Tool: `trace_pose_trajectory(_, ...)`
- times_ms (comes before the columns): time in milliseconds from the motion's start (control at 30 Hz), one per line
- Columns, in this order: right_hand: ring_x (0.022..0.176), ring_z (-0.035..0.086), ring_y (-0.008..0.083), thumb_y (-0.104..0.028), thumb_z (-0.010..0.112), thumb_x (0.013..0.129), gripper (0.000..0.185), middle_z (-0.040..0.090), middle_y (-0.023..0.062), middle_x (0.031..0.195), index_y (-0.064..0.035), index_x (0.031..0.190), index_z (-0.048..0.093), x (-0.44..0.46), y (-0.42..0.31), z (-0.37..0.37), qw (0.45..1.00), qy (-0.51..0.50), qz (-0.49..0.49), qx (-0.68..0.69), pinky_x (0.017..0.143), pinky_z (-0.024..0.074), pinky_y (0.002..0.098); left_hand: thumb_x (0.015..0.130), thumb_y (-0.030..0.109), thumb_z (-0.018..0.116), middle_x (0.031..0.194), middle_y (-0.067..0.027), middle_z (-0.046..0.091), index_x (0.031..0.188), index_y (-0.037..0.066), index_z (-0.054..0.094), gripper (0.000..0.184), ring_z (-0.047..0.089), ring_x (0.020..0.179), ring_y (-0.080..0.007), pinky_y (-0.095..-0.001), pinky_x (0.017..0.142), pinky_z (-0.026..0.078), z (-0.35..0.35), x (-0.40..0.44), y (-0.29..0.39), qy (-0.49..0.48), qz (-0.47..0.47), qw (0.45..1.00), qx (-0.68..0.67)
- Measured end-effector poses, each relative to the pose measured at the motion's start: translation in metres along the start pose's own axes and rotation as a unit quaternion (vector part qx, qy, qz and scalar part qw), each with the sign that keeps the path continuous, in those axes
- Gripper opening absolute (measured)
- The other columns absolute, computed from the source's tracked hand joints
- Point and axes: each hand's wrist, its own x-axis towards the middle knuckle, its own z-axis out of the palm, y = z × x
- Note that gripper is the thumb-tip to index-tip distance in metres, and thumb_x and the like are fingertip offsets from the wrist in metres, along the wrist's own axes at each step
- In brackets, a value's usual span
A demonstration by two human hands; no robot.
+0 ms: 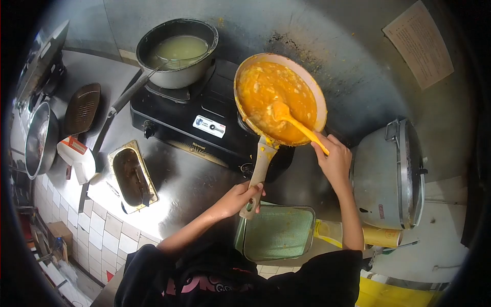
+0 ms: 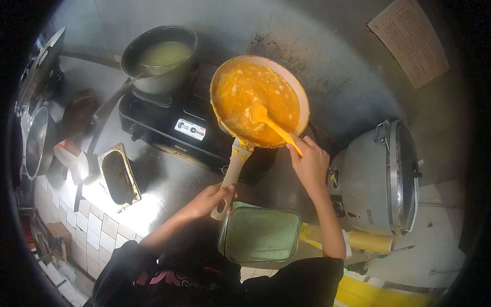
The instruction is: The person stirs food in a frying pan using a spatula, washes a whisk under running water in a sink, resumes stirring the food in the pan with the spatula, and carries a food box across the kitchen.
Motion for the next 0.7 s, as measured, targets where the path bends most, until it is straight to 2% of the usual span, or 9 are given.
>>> trace_pose_trajectory(167,0.059,0.055,0.0257,-0.023,0.062,0.073,0.027,0.054,0.0076,0.067,-0.0103,0.096,0.062,-0.005,0.004,0.002,1.000,-0.010,0.016,0.019,0.053,0.0421,0.0323,0.090,0.036,0.032,0.068,-0.0049,0.058,0.096,0.003,0.052,0.040,0.056,0.064,-0.0113,-0.0211,0.062,0.043,-0.001,0.000,0.001,-0.006,0.005,1.000,0.016)
trace_pose_trajectory(233,0.059,0.055,0.0260,-0.025,0.062,0.073,0.028,0.054,0.0082,0.065,-0.0106,0.096,0.062,-0.003,0.010,-0.001,0.995,-0.041,0.021,0.083,0.053,0.0422,0.0327,0.090,0.036,0.032,0.068,-0.0048,0.059,0.097,0.002,0.052,0.040,0.056,0.064,-0.0115,-0.0213,0.062,0.043,0.000,-0.001,-0.001,-0.004,0.010,1.000,0.021)
trace_pose_trajectory(367,0.059,0.055,0.0264,-0.025,0.063,0.072,0.027,0.056,0.0096,0.066,-0.0102,0.094,0.063,-0.003,0.005,-0.001,0.999,-0.019,0.045,0.020,0.055,0.0424,0.0326,0.090,0.036,0.032,0.069,-0.0052,0.059,0.099,0.002,0.052,0.040,0.057,0.067,-0.0125,-0.0226,0.066,0.044,0.000,0.000,-0.002,-0.009,-0.002,1.000,0.015)
trace_pose_trajectory(433,0.060,0.056,0.0269,-0.025,0.063,0.072,0.025,0.057,0.0113,0.067,-0.0099,0.091,0.064,0.003,0.010,-0.005,0.989,-0.078,0.047,0.116,0.056,0.0425,0.0335,0.090,0.036,0.032,0.070,-0.0051,0.059,0.099,0.002,0.052,0.040,0.057,0.068,-0.0126,-0.0227,0.067,0.044,0.000,0.000,-0.002,-0.010,-0.023,1.000,0.012)
trace_pose_trajectory(467,0.060,0.056,0.0269,-0.025,0.063,0.072,0.025,0.057,0.0113,0.067,-0.0099,0.091,0.064,0.006,0.008,-0.004,0.989,-0.077,0.048,0.117,0.056,0.0425,0.0335,0.090,0.036,0.032,0.069,-0.0051,0.059,0.097,0.002,0.052,0.041,0.057,0.067,-0.0125,-0.0227,0.066,0.044,0.000,0.000,-0.003,-0.002,0.000,1.000,0.021)
trace_pose_trajectory(533,0.065,0.058,0.0273,-0.025,0.063,0.072,0.024,0.060,0.0120,0.072,-0.0098,0.091,0.065,0.009,0.003,0.000,0.996,-0.056,0.062,0.023,0.060,0.0440,0.0327,0.090,0.036,0.032,0.069,-0.0051,0.059,0.096,0.002,0.052,0.041,0.058,0.066,-0.0124,-0.0226,0.064,0.045,0.001,0.001,-0.004,0.004,0.022,0.999,0.028)
trace_pose_trajectory(567,0.065,0.058,0.0273,-0.025,0.063,0.072,0.024,0.060,0.0120,0.072,-0.0098,0.091,0.065,0.011,0.009,0.001,0.996,-0.058,0.063,0.022,0.060,0.0440,0.0327,0.090,0.037,0.032,0.069,-0.0048,0.059,0.096,0.002,0.053,0.041,0.057,0.065,-0.0120,-0.0223,0.063,0.045,0.002,0.001,-0.005,0.004,0.010,1.000,0.007)
trace_pose_trajectory(633,0.072,0.059,0.0277,-0.027,0.062,0.073,0.026,0.062,0.0119,0.079,-0.0105,0.093,0.064,0.018,0.022,0.006,0.988,-0.089,0.022,0.124,0.065,0.0455,0.0319,0.090,0.037,0.032,0.068,-0.0045,0.059,0.096,0.002,0.053,0.041,0.057,0.064,-0.0116,-0.0219,0.063,0.045,0.001,0.002,-0.005,0.006,-0.001,1.000,-0.012)
trace_pose_trajectory(700,0.074,0.060,0.0271,-0.027,0.063,0.072,0.026,0.062,0.0117,0.081,-0.0107,0.092,0.064,0.020,0.017,0.009,0.992,-0.072,0.048,0.093,0.067,0.0456,0.0313,0.090,0.036,0.033,0.068,-0.0048,0.059,0.096,0.001,0.053,0.040,0.057,0.063,-0.0122,-0.0231,0.062,0.046,0.000,0.002,-0.005,0.000,0.020,1.000,0.022)
